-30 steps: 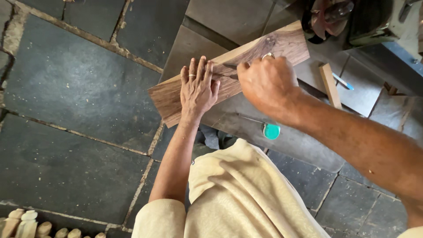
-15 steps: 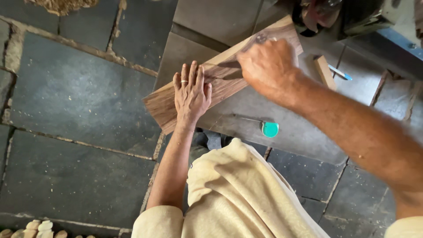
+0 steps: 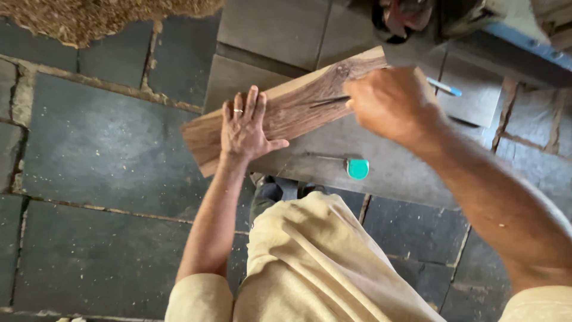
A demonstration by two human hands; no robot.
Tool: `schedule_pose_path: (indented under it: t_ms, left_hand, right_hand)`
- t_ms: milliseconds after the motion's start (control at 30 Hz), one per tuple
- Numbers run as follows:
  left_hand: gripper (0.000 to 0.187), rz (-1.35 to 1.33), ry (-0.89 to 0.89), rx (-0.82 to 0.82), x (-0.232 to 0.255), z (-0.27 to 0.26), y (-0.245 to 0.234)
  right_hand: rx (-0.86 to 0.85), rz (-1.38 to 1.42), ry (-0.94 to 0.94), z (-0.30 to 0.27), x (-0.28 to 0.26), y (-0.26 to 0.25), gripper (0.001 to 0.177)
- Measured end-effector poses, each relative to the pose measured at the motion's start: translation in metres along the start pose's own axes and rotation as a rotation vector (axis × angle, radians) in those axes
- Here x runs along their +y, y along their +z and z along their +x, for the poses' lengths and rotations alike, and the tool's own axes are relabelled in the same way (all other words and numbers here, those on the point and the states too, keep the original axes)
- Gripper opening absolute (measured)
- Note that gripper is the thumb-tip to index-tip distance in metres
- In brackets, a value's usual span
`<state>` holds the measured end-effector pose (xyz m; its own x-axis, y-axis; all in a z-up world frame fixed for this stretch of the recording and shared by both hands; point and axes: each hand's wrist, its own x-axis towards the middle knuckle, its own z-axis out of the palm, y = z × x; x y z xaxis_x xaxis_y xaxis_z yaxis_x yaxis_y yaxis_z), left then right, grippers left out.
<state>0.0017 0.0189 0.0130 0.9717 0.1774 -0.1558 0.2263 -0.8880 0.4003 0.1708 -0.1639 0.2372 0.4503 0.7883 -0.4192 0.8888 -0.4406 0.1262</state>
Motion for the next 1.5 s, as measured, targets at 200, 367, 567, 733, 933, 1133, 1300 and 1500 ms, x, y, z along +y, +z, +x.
schedule_pose_path:
  t_ms: [200,367,567,733,933,1133,1300,1500]
  left_hand:
    - [0.140,0.044,0.135,0.023,-0.057,-0.002,-0.002]
    - [0.093,0.108,0.095,0.094,-0.069,-0.019,0.001]
    - [0.017,-0.386,-0.059,0.486,0.029,-0.020,0.071]
    - [0.024,-0.236,-0.228,0.582,0.059,0.006,0.078]
    - [0.020,-0.195,-0.166,0.619,0.065,0.018,0.062]
    - [0.017,-0.232,-0.150,0.664,0.062,0.012,0.057]
    - [0.017,-0.209,-0.144,0.706,0.063,0.015,0.059]
    - [0.011,-0.346,-0.141,0.612,0.052,0.009,0.070]
  right_hand:
    - [0.033,0.163,0.104,-0.029,0.007,-0.017,0.023]
    - [0.139,0.426,0.180,-0.034,0.006,0.003,0.025]
    - [0.345,0.788,-0.009,-0.012,-0.008,0.029,0.015]
    - [0.380,0.425,-0.026,-0.010,-0.011,0.026,0.021]
    - [0.387,0.424,-0.049,0.003,-0.024,0.025,0.022]
    - [0.369,0.412,-0.044,0.001,-0.033,0.027,0.027]
    - [0.339,0.405,-0.040,0.004,-0.036,0.021,0.026]
    - [0.320,0.425,-0.041,0.011,-0.039,0.013,0.020]
